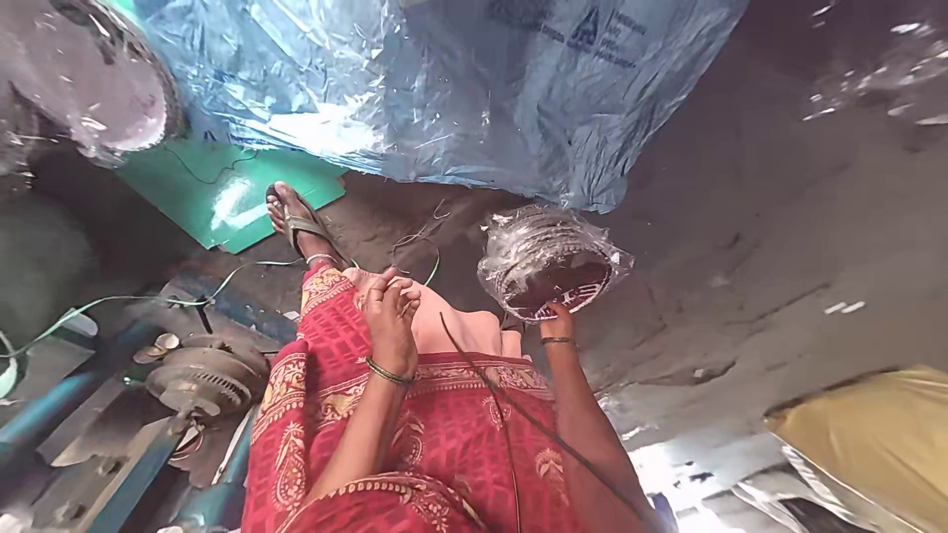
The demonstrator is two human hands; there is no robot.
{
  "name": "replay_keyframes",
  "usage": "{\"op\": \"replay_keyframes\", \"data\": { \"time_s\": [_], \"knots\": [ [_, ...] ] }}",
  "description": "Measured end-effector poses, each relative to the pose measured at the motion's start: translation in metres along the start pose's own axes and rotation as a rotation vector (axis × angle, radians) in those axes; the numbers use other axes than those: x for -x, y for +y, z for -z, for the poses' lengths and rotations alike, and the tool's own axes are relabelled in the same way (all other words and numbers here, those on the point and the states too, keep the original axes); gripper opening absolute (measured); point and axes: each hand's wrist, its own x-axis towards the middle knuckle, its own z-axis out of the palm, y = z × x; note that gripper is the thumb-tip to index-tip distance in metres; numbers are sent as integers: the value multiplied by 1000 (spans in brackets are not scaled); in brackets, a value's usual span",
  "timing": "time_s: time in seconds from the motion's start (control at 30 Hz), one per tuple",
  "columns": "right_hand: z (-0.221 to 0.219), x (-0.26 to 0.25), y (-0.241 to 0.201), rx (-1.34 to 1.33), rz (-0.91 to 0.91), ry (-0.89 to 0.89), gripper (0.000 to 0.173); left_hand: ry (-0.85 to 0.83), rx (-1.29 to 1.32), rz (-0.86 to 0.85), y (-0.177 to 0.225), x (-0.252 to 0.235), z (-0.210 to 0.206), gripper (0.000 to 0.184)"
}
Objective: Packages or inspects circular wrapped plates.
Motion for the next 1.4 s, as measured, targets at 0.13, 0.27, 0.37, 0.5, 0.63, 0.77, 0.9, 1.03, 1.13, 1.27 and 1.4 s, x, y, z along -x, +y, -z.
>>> {"op": "replay_keyframes", "data": {
  "time_s": [0.13, 0.27, 0.37, 0.5, 0.63, 0.77, 0.9, 1.03, 1.13, 1.27, 1.4],
  "knots": [
    [8, -8, -1, 133, 68, -13, 58, -29, 61, 40, 11, 1, 1, 27],
    [6, -2, -8, 218, 11, 33, 74, -34, 110, 49, 30, 0, 2, 26],
    [5, 13, -17, 280, 32, 110, 70, -48, 152, 54, 40, 0, 4, 25],
    [-12, 31, -29, 422, 22, 159, 66, -56, 185, 50, 51, -2, 7, 25],
    [-11, 22, -35, 636, -34, 219, 57, -55, 199, 66, 54, -2, 7, 26],
    [-4, 21, -43, 651, -6, 309, 52, -57, 184, 66, 49, -2, 6, 26],
    [25, 15, -50, 622, 54, 287, 49, -70, 145, 72, 42, -1, 1, 27],
    [46, 12, -51, 583, 73, 279, 51, -71, 131, 74, 35, 0, -3, 28],
    [57, 16, -53, 594, 79, 278, 52, -75, 129, 75, 30, 1, -6, 27],
    [71, 21, -50, 603, 81, 258, 50, -72, 122, 75, 24, 3, -9, 25],
    [72, 23, -47, 641, 99, 201, 51, -74, 109, 97, 23, 4, -10, 26]
  ]
}}
